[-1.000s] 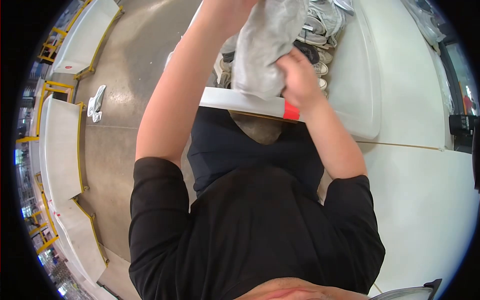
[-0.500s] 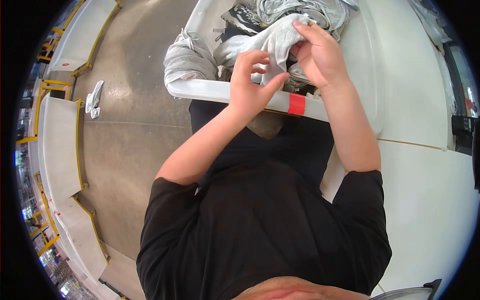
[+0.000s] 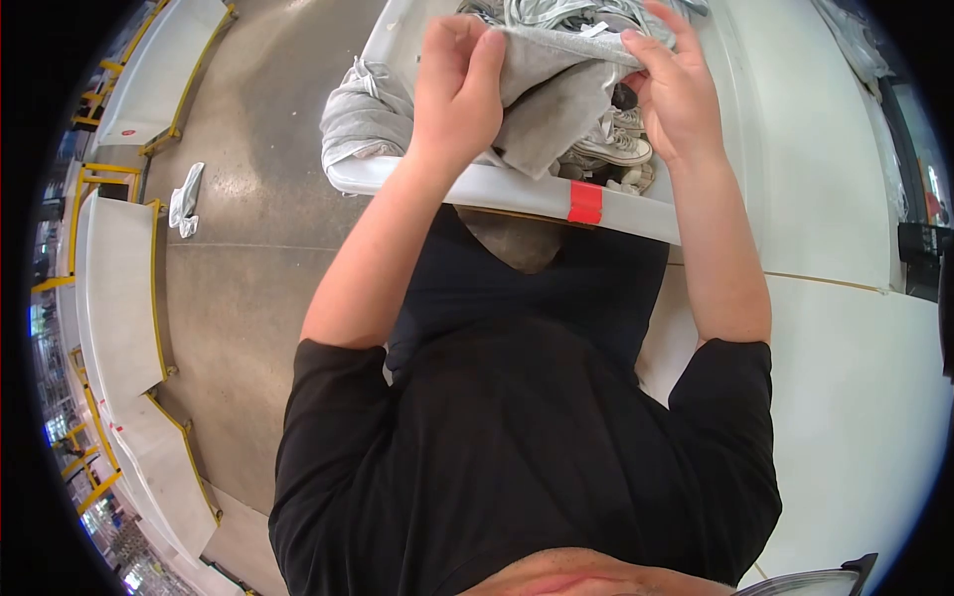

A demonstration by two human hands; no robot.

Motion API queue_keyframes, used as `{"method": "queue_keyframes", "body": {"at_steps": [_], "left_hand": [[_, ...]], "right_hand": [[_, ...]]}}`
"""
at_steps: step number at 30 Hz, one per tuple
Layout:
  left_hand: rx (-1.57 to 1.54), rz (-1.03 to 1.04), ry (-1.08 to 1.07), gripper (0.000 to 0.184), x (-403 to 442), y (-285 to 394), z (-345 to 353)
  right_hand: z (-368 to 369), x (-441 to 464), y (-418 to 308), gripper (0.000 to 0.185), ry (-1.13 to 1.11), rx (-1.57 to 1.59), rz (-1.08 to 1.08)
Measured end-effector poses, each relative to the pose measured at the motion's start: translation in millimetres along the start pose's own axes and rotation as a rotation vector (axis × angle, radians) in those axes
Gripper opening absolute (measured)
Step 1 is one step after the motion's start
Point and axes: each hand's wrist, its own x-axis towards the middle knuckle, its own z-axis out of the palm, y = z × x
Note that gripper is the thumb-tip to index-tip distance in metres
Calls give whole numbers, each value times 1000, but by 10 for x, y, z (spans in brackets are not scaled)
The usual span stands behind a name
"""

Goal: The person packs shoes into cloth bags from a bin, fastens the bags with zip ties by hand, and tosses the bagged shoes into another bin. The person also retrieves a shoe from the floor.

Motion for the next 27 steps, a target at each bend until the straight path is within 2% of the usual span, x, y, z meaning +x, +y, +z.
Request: {"method": "queue_keyframes", "body": {"at_steps": [3, 4, 7, 8, 10, 11, 13, 15, 16, 17, 18, 19, 20, 21, 24, 25, 27], "left_hand": [[286, 111, -100, 9, 259, 146, 90], [287, 111, -101, 9, 347, 198, 130], [731, -79, -212, 15, 582, 377, 192], [731, -82, -215, 15, 587, 499, 232], [932, 13, -410, 11, 486, 806, 333], [1025, 64, -507, 10, 424, 901, 376], [1118, 106, -533, 12, 434, 710, 256], [1310, 218, -577, 16, 460, 455, 94], [1305, 216, -588, 16, 431, 371, 22], [1276, 107, -521, 18, 398, 287, -59], [1242, -1, -455, 20, 352, 222, -123], [1208, -112, -386, 24, 340, 154, -187], [1203, -117, -395, 24, 340, 119, -237], [1168, -160, -369, 27, 367, 94, -289], [1097, -243, -301, 34, 419, 77, -309], [862, -320, -266, 34, 378, 18, -288], [388, -448, -194, 35, 332, -97, -253]], "right_hand": [[-33, -78, -55, 22, -181, -370, -123], [-42, -103, -77, 22, -180, -369, -123], [-12, -162, -93, 32, -207, -1152, -377], [-70, -73, -64, 32, -204, -1151, -372], [-261, 166, -73, 21, -39, -1273, -352], [-218, 132, -335, 23, -5, -1245, -419], [-115, 207, -681, 25, 30, -1213, -472], [-77, 362, -776, 22, 38, -1304, -790], [-66, 433, -837, 23, 31, -1269, -857], [-51, 480, -907, 24, 25, -1234, -924], [6, 412, -1011, 24, 33, -1241, -915], [74, 336, -1125, 26, 61, -1147, -724], [113, 305, -1216, 28, 87, -1047, -537], [48, 386, -1307, 28, 91, -1050, -529], [-256, 670, -1622, 31, -503, -12, 328], [-205, 654, -1575, 31, -511, -12, 327], [-109, 598, -1344, 32, -95, -619, -245]]}}
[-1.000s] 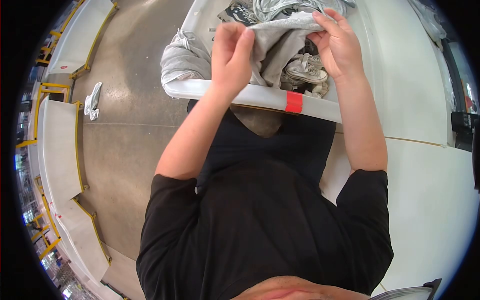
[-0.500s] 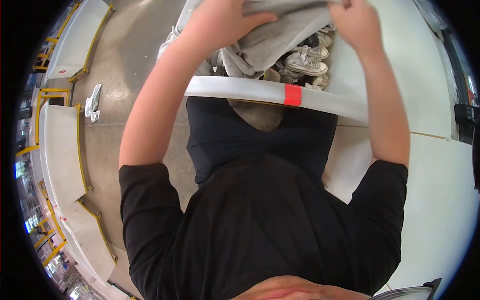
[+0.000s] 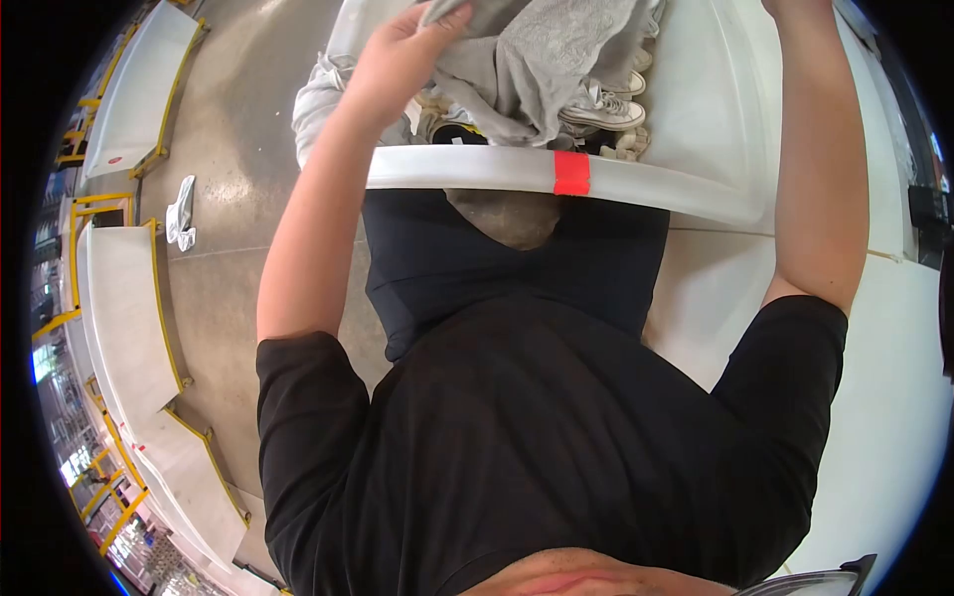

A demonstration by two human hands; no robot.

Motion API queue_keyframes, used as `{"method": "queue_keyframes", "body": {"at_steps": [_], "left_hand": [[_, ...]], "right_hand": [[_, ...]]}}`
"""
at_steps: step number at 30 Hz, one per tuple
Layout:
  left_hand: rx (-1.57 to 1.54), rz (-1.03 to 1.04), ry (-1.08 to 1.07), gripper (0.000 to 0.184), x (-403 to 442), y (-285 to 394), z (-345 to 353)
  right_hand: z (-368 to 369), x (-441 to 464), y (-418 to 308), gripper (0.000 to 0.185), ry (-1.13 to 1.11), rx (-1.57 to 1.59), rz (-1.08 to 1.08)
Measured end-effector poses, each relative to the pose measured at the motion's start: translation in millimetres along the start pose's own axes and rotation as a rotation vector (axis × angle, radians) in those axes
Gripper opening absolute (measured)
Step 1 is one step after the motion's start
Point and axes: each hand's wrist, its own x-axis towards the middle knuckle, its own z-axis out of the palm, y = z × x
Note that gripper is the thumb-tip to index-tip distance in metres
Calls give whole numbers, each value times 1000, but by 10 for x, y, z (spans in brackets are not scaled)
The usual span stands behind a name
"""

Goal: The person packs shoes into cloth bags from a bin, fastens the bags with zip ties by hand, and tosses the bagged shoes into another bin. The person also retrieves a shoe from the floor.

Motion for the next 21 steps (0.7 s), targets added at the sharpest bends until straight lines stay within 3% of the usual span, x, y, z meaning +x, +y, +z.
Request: {"method": "queue_keyframes", "body": {"at_steps": [1, 4, 5, 8, 12, 15, 16, 19, 21], "left_hand": [[6, 3, 3, 35, -20, 28, 16], [378, 184, -143, 37, -179, 110, 87], [376, 181, -143, 37, -181, 82, 75], [675, 117, -81, 33, -115, -121, -100], [805, -62, 5, 32, 110, -467, -506], [94, -513, 200, 33, 406, -857, -908], [93, -512, 201, 33, 529, -867, -958], [-534, -401, 410, 44, 902, -757, -1095], [-713, -213, 285, 42, 1275, -690, -1534]], "right_hand": [[56, -14, 28, 33, 259, -329, -195], [-42, 29, 66, 34, 348, -149, -147], [-90, 32, 72, 34, 387, -63, -122], [-215, 24, 61, 33, 401, -103, -107], [-465, 89, 173, 31, 436, -44, -45], [-555, 98, 293, 29, 431, 34, 11], [-564, 84, 347, 28, 415, 71, 39], [-681, 76, 469, 27, 384, 113, 69], [-769, 53, 564, 26, 362, 123, 77]]}}
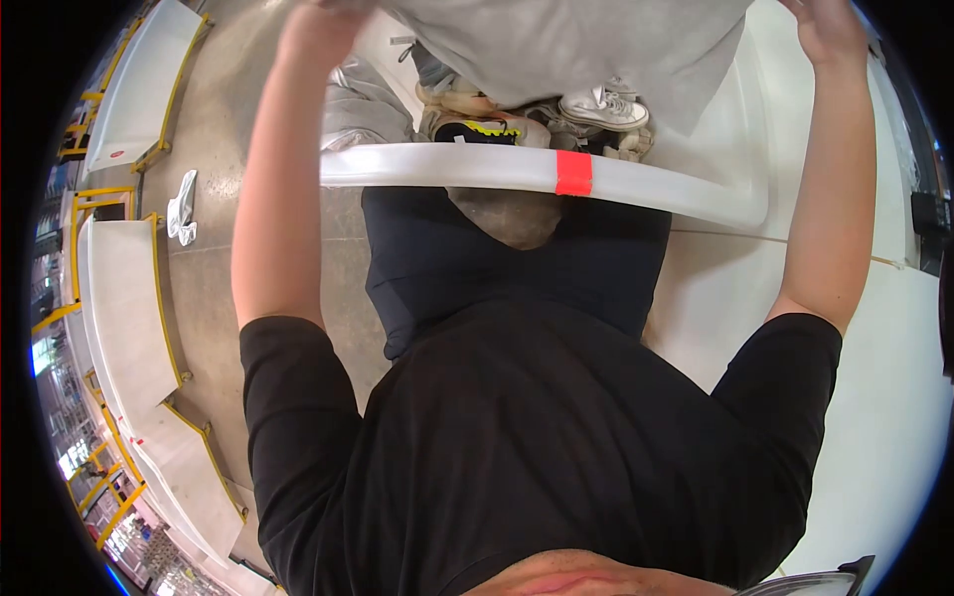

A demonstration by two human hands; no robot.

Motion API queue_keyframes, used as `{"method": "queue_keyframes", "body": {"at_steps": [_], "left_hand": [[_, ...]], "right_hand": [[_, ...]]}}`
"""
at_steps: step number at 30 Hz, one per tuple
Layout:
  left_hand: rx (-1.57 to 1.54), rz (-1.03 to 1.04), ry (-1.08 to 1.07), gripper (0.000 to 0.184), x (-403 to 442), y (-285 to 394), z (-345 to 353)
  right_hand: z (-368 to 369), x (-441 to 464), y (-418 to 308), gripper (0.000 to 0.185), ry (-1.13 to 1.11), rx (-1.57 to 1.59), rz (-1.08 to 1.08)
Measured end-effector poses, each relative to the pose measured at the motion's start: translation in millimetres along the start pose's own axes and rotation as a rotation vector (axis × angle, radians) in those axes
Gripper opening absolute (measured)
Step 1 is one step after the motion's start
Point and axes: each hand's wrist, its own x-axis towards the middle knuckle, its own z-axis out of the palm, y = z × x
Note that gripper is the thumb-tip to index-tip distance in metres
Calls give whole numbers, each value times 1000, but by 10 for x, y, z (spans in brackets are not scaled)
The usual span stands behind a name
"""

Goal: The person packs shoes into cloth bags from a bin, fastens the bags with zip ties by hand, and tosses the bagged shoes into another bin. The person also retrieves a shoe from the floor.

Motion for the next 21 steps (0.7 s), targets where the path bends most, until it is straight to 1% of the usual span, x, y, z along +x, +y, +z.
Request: {"method": "queue_keyframes", "body": {"at_steps": [1, 2, 3, 4, 5, 6, 7, 9, 11, 13, 15, 16, 18, 19, 21], "left_hand": [[-99, 75, -180, 31, -18, 186, 57], [-198, 153, -362, 28, -198, 341, 267], [-135, 241, -216, 34, -415, 427, 489], [-71, 328, -69, 39, -805, 481, 773], [-73, 321, -71, 39, -992, 494, 805], [16, 317, 2, 37, -1129, 501, 823], [106, 313, 76, 36, -1228, 496, 826], [290, 299, 231, 40, -1346, 548, 835], [353, 151, 393, 33, -1508, 223, 669], [610, 154, 67, 31, -1399, -159, -97], [1071, 169, 80, 24, -1733, -382, -109], [1068, 169, 84, 24, -1764, -712, -217], [1397, 295, 76, 21, -1816, -913, -282], [1391, 288, 84, 21, -1812, -957, -276], [1317, 350, 135, 18, -1855, -1013, -259]], "right_hand": [[-3, -77, 1, 26, 1, -9, 9], [6, -239, 6, 26, 35, -12, 40], [23, -398, -31, 26, 71, -16, 70], [31, -453, -31, 27, 106, -19, 100], [-137, -367, 185, 27, 110, -25, 103], [-405, -207, 558, 27, -158, -40, 160], [-476, -235, 789, 28, -429, -54, 217], [-384, -410, 1213, 35, -833, -242, 330], [-81, -673, 1561, 45, -1169, -609, 490], [-17, -734, 2134, 47, -1273, -897, 345], [155, -680, 2452, 49, -1151, -991, 341], [196, -679, 2918, 49, -1155, -993, 339], [365, -559, 3411, 49, -978, -1076, 180], [458, -488, 3595, 49, -989, -1082, 178], [626, -392, 3850, 49, -969, -1246, 79]]}}
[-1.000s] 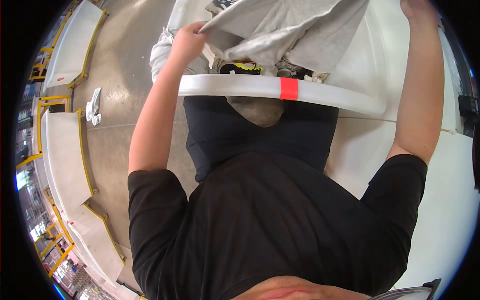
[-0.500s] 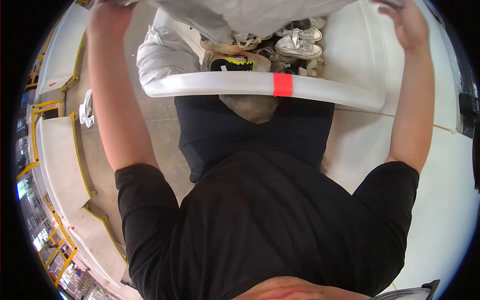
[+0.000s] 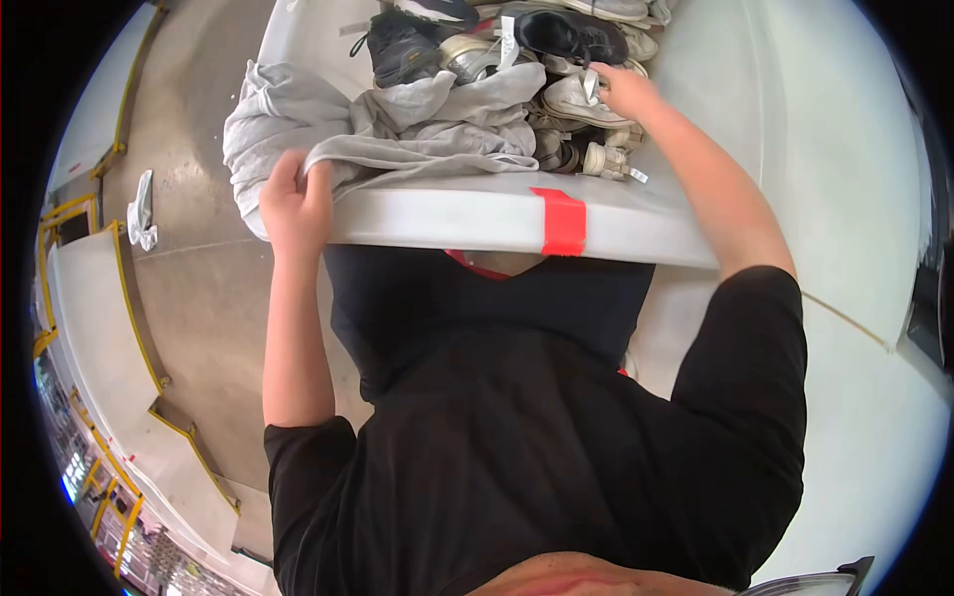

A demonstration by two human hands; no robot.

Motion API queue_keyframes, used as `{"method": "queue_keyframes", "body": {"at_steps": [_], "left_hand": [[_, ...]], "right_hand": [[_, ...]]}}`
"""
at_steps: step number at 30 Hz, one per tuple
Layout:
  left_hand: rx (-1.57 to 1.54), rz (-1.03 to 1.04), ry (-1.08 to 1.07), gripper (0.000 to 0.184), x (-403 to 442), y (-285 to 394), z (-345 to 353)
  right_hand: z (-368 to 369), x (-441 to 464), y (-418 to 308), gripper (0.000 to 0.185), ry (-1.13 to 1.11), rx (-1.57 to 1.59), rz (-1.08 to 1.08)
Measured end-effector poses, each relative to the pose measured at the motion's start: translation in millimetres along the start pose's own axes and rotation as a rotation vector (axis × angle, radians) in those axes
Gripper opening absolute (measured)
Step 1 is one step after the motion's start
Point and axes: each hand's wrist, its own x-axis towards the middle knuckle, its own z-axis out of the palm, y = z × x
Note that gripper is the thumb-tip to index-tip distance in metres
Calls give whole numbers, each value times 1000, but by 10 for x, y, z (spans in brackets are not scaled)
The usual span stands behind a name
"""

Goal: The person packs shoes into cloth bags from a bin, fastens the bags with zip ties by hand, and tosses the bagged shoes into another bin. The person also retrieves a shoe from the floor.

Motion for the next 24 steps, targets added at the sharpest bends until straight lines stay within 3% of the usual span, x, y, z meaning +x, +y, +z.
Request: {"method": "queue_keyframes", "body": {"at_steps": [6, 9, 12, 17, 19, 22, 24], "left_hand": [[-98, 53, 74, 11, -70, -50, 69], [-77, 113, 104, 11, -43, -165, 142], [-42, 114, 110, 11, -7, -160, 148], [-13, 165, 97, 11, -48, -107, 102], [-7, 176, 110, 11, -64, -69, 82], [25, 202, 135, 12, -31, -70, 47], [83, 148, 75, 8, -30, -132, 89]], "right_hand": [[506, 657, 72, 40, -97, -238, 55], [926, 950, 181, 32, 32, -203, 183], [872, 1014, 197, 29, 7, -241, 118], [26, 338, 238, 31, -22, -177, 18], [-307, -52, 287, 29, 7, 195, -106], [-803, -479, 53, 27, 9, 413, -130], [-1116, -751, -202, 26, 31, 356, -170]]}}
